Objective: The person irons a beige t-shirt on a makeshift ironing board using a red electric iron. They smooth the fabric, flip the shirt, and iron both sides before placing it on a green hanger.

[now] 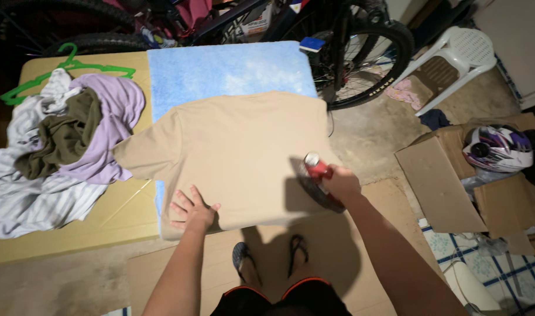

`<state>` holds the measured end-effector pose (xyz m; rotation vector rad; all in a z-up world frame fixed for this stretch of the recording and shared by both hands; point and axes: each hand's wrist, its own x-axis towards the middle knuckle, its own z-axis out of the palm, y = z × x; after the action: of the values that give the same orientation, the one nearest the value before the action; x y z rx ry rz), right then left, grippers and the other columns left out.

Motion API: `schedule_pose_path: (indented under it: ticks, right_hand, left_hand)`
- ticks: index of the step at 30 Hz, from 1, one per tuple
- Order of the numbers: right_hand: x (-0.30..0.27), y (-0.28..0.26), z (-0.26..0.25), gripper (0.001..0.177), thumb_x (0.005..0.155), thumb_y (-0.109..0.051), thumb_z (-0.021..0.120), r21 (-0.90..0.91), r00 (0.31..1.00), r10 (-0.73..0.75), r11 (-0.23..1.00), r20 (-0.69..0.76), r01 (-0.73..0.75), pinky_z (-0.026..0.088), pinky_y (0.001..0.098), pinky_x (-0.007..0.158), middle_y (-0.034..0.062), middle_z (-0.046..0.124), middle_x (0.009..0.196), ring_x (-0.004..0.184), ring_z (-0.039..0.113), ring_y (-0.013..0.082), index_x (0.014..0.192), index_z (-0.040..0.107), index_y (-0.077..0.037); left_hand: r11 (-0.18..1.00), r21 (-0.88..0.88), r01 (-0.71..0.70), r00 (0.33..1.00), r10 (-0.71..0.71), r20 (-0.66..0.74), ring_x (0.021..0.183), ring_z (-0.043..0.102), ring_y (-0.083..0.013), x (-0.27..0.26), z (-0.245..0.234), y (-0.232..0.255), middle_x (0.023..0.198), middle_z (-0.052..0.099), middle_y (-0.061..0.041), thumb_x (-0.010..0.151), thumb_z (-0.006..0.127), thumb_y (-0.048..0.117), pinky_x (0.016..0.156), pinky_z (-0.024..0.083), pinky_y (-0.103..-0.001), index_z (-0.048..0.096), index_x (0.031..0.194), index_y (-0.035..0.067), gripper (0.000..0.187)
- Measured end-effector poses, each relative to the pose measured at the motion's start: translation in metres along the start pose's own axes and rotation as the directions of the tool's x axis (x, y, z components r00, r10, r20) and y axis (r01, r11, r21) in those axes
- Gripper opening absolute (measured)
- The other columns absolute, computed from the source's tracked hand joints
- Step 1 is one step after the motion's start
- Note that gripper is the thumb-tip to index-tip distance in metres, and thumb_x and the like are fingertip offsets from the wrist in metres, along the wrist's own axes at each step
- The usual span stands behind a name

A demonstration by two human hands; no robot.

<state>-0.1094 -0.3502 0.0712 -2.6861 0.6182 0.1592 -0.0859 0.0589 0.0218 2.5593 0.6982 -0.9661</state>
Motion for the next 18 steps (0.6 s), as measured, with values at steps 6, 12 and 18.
schedule_pose_path:
  ticks: [6,12,18]
  right_hand:
    - [0.004,0.022,0.003,0.031,0.082,-0.033,0.068,0.133,0.965,0.217,0.971,-0.147,-0.198,0.057,0.0489,0.085,0.0154,0.075,0.1,0.097,0.071,0.0383,0.108,0.075,-0.017]
    - [0.004,0.045,-0.025,0.035,0.079,-0.032,0.067,-0.013,0.999,0.032,0.999,0.043,-0.031,0.056,0.05,0.085,0.0132,0.076,0.1,0.096,0.071,0.0375,0.112,0.075,-0.025]
    - [0.006,0.048,-0.032,0.03,0.081,-0.032,0.066,0.204,1.0,0.017,0.979,0.01,-0.018,0.057,0.0499,0.084,0.0161,0.076,0.096,0.092,0.071,0.0384,0.108,0.076,-0.021]
  left_hand:
    - [0.996,-0.064,0.064,0.983,-0.074,-0.169,0.155,-0.007,-0.0474,0.02,0.028,0.026,0.171,-0.019,-0.017,0.093,0.067,0.036,0.113,0.014,-0.078,0.008,0.165,0.04,0.093]
    - [0.994,-0.107,-0.021,0.943,-0.016,-0.333,0.148,0.014,-0.0548,-0.035,0.073,0.073,0.171,-0.007,-0.028,0.091,0.065,0.042,0.113,0.022,-0.074,0.014,0.166,0.018,0.094]
    - [0.995,-0.032,-0.094,0.947,0.079,-0.311,0.149,0.004,-0.0583,-0.07,0.111,0.093,0.166,-0.005,-0.029,0.085,0.067,0.063,0.115,0.015,-0.07,0.012,0.163,0.017,0.106]
